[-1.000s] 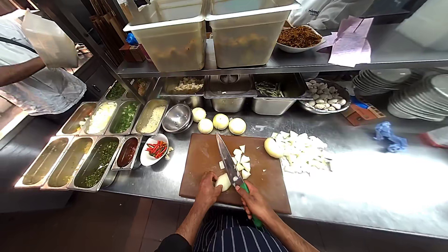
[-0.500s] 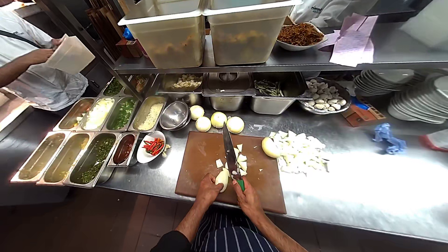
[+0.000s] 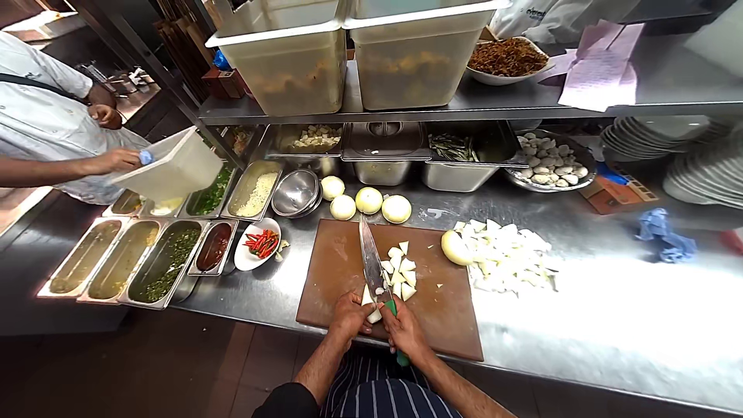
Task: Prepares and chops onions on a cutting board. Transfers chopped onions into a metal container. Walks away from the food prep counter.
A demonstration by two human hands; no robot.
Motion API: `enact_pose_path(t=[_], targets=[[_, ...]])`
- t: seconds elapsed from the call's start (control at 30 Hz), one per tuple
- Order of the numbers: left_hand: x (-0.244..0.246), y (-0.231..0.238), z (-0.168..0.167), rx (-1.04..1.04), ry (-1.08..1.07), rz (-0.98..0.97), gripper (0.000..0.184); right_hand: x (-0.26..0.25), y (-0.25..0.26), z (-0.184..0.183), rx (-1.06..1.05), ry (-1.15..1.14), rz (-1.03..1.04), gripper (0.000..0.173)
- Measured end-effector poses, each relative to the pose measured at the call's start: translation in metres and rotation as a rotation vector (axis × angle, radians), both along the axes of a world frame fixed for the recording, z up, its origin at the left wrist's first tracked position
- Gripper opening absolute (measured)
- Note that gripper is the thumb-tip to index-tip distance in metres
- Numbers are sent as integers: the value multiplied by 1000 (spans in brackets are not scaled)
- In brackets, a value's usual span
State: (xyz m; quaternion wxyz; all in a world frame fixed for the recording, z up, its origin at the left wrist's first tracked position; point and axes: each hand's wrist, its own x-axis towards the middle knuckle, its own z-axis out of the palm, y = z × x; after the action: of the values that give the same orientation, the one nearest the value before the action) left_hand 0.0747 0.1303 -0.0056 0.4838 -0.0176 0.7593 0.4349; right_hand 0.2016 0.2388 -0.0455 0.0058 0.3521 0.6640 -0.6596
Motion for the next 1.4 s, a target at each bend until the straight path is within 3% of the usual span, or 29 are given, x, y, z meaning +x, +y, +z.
enact_pose_path(t=[0.07,0.17,0.37,0.43,0.53,0.63,0.67,0.73,0.8,0.87,0.9,1.0,1.07,1.13,1.4], targets=[[-4,-1,0,38,-72,52,42,-1,2,2,-233,50,-77,31],[-9,-3,-3,93,-174,153,33,-4,6,5,-389,83,-127,27],[-12,-11,-5,165,-258,249,27,-6,5,4,-347,101,-134,28],[-11,-10,-5,159,-131,202,32,-7,6,4,-332,90,-95,30],[-17,-10,-9,-42,314,118,29,-7,6,8,-377,104,-108,29],[-26,-15,4,-305,707,-122,65,-6,8,9,-396,100,-125,28],[-21,-18,9,-328,808,-204,67,-6,9,8,-407,104,-128,28],[0,-19,12,-278,910,-342,55,-6,10,6,-439,119,-125,28],[17,-15,-3,-166,870,-429,53,-6,11,4,-450,145,-121,27],[20,-10,-19,-78,841,-419,47,-3,15,8,-334,131,-99,29],[15,-7,-19,-59,816,-433,45,-1,20,13,-165,85,-53,31],[-2,-6,-8,-64,731,-574,48,16,39,43,524,-168,283,41],[-14,-5,-2,-78,720,-652,53,24,43,71,742,-333,536,39],[-18,-2,1,-85,725,-678,52,32,37,91,780,-445,656,39],[-17,-5,-4,-71,718,-662,46,20,18,130,697,-641,715,34]])
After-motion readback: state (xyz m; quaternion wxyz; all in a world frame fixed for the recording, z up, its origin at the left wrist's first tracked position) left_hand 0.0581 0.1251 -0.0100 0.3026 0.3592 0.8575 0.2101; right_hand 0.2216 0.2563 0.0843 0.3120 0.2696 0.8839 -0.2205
